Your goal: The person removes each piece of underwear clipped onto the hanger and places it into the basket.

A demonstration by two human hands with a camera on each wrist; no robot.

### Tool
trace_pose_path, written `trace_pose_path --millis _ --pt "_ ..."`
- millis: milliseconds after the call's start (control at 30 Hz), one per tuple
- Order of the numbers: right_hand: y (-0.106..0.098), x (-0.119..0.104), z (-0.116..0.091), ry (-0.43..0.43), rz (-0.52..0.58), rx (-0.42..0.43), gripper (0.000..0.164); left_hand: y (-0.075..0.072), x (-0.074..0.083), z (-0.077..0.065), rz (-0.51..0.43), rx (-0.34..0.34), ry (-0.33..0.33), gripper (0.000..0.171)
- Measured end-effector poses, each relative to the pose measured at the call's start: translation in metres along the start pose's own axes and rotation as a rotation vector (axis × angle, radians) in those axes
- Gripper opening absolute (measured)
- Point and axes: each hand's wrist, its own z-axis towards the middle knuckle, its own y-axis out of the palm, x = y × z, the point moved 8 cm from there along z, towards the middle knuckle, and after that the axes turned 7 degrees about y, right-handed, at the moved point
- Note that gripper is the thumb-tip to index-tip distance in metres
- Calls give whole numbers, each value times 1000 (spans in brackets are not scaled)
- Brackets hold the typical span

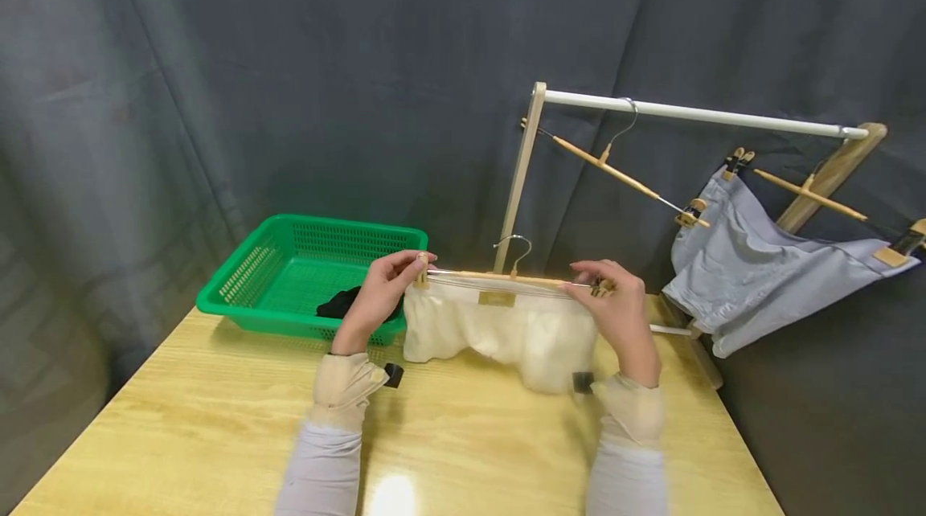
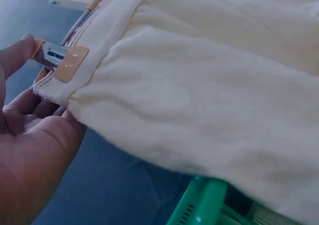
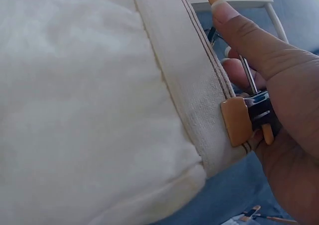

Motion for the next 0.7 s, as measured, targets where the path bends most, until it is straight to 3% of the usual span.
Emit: trace_pose_path --millis 233,500,700 --pt "3 -7 -2 -48 -44 7 30 -2 -1 -2 -7 45 51 35" --pt "11 -10 -1 -9 -117 -56 19 -5 -3 0 40 104 59 35" --pt "16 -14 -1 -21 -188 -96 11 -5 -2 3 -24 195 113 33"
